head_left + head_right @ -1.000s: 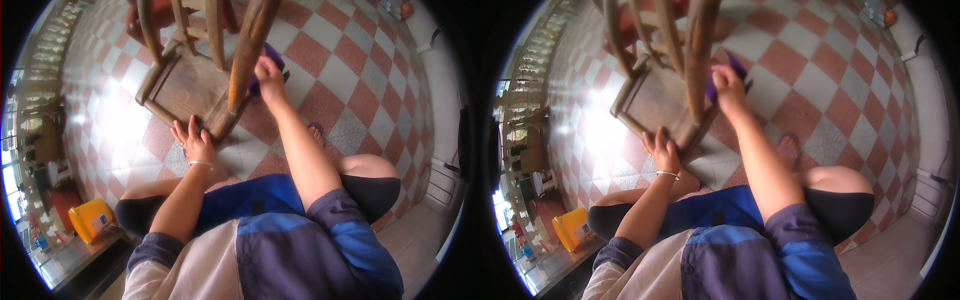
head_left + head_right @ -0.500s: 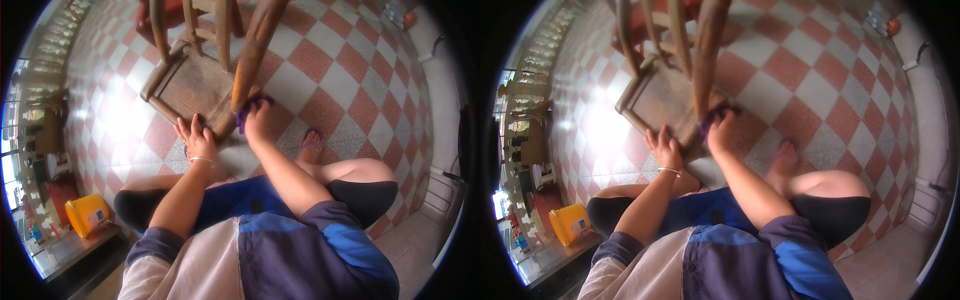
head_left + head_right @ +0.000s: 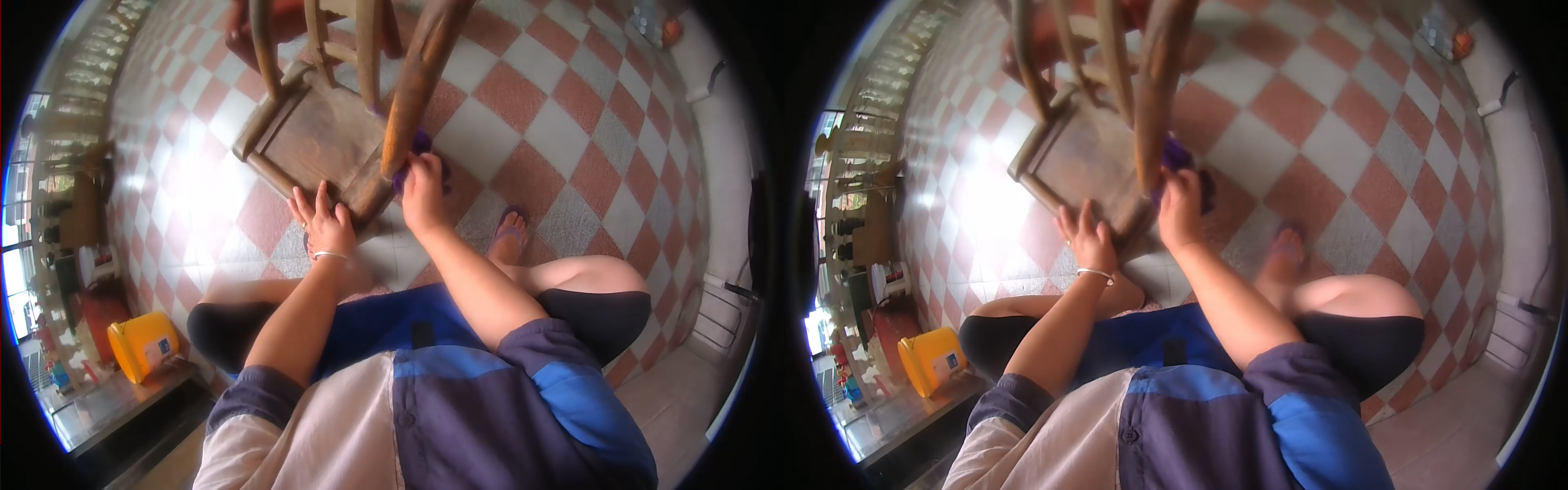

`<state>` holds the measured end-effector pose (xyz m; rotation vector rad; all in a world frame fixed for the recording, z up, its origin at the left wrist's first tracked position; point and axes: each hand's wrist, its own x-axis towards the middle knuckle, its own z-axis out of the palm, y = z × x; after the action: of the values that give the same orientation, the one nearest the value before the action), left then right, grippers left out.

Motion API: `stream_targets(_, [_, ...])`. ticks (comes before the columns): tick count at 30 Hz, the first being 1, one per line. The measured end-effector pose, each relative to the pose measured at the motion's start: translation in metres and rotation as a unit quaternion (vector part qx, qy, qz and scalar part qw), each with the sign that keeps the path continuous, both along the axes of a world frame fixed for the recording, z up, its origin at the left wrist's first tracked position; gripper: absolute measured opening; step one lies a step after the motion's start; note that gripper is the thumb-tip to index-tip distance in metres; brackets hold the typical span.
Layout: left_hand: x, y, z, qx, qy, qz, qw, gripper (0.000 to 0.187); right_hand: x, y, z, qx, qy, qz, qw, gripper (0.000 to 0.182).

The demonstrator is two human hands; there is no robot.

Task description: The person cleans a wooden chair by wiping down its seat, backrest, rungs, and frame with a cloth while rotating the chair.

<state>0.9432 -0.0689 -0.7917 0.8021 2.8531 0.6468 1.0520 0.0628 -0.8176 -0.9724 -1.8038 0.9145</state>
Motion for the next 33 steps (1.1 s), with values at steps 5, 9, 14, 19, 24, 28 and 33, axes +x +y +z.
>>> stream_targets(5, [0.000,-0.003,-0.008,0.003,0.019,-0.001,1.000,0.053,0.013,-0.034,-0.003,-0.079,0.025,-0.004,0.997,0.036])
stream_targets(9, [0.004,0.001,0.003,0.006,0.008,-0.006,1.000,0.053,0.048,-0.118,-0.038,-0.267,-0.103,0.235,0.929,0.032])
stream_targets(14, [0.002,-0.003,0.003,0.035,0.007,-0.015,0.999,0.051,0.026,-0.041,-0.049,-0.485,0.079,-0.205,0.847,0.027])
stream_targets(19, [0.000,-0.003,-0.007,0.017,0.018,-0.007,1.000,0.052,0.003,0.059,0.027,-0.280,0.146,-0.047,0.948,0.025])
stream_targets(24, [0.004,-0.002,0.002,0.023,0.017,-0.010,1.000,0.051,-0.004,-0.001,0.021,-0.172,0.053,-0.019,0.984,0.028])
stream_targets(28, [0.004,0.000,0.000,0.030,0.016,-0.008,0.999,0.051,-0.004,-0.024,0.018,-0.208,0.103,-0.041,0.972,0.035])
stream_targets(33, [0.004,-0.001,-0.001,0.036,0.022,-0.009,0.999,0.050,0.008,-0.047,0.030,-0.212,0.105,0.006,0.972,0.045])
